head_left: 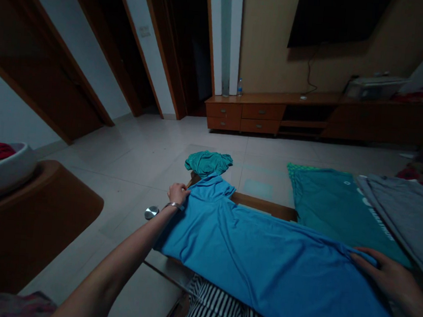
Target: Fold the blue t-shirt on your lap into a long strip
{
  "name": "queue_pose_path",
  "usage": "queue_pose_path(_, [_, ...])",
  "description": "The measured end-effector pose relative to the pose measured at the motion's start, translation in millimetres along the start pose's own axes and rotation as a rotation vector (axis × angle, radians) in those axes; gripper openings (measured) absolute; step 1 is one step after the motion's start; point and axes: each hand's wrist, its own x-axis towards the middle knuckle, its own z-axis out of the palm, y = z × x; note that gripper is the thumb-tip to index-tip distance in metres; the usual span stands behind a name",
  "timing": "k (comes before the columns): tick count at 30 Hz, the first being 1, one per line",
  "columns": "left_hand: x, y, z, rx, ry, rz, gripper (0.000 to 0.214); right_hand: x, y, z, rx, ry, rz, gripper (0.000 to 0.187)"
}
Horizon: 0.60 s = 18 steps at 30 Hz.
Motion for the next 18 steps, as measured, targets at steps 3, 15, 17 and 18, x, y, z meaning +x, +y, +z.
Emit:
queue_pose_path(3, [-1, 2, 1.5, 0.009, -0.032, 0.104, 0.014, -7, -6, 0, -0.02, -0.124, 0.076, 0.041])
queue_pose_path(15, [1, 5, 2.7, 0.208, 0.047, 0.219, 0.017, 3, -9, -3, -0.105, 0.112, 0.074, 0.054])
queue_pose_path(17, [-1, 9, 2.2, 0.247, 0.041, 0.21, 0.021, 4, -13, 0, -0.229, 0.126, 0.085, 0.054])
queue_pose_path(18, [-3, 11, 1.8, 0.265, 0.033, 0.201, 0.024, 3, -18, 1, -0.292, 0.134, 0.098, 0.055])
